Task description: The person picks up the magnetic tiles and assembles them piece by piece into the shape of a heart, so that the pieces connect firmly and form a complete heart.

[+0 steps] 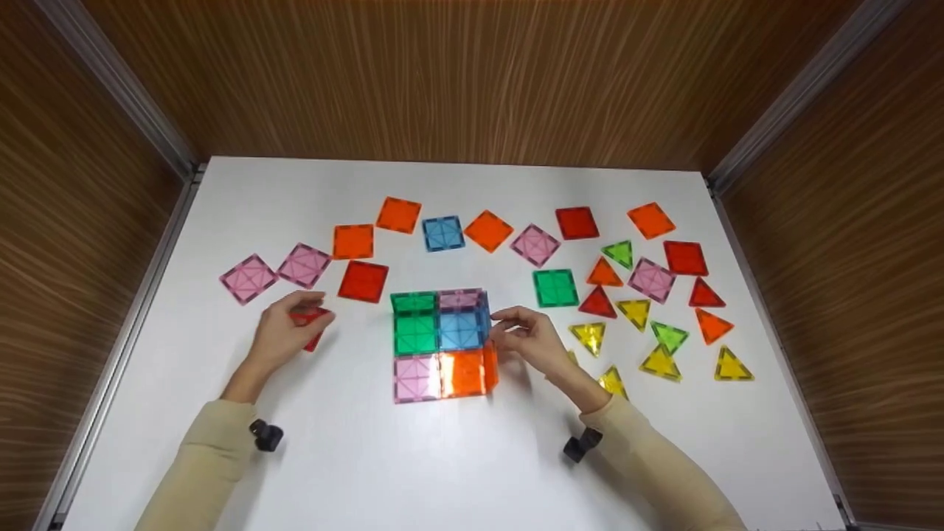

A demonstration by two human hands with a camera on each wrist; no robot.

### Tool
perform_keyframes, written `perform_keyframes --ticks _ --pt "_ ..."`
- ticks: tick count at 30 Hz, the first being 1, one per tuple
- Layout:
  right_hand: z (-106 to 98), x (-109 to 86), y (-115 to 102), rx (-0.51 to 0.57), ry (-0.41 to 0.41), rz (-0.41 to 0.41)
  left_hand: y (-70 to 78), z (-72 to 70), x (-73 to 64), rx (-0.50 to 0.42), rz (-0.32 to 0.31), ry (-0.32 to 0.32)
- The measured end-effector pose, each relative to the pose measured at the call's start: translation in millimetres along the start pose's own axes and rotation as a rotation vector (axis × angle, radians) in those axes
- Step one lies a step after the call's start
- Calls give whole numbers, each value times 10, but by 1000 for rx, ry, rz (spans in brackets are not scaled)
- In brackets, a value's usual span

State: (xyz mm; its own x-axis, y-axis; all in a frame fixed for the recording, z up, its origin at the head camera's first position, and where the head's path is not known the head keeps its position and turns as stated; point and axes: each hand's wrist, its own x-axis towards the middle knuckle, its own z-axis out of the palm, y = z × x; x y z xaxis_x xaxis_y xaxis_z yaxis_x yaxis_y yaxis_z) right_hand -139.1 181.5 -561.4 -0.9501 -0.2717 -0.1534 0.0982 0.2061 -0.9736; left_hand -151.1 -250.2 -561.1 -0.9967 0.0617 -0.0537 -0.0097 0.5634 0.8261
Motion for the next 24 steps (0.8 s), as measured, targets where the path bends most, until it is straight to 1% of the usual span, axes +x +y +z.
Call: perform_keyframes --ticks 4,7,9,11,14,19,24 --pt "0 -2 -5 -13 2 7 -149 -128 -91 40 -48 44" --pt "-1 -7 -11 -17 0 11 -221 -180 -124 52 -83 72" --pt "0 -9 -12 -14 0 9 -256 -198 -133 65 -108 78" --pt "-4 -11 -9 -15 -2 9 -285 -194 -143 84 -130 77" --pt "-11 -15 -2 -21 0 8 -305 -169 -145 132 -138 64" --pt "-16 -13 -8 -23 -2 -2 -294 -96 -112 204 -127 56" --pt "-15 -15 -14 -7 -8 -17 -262 -23 -67 238 -126 35"
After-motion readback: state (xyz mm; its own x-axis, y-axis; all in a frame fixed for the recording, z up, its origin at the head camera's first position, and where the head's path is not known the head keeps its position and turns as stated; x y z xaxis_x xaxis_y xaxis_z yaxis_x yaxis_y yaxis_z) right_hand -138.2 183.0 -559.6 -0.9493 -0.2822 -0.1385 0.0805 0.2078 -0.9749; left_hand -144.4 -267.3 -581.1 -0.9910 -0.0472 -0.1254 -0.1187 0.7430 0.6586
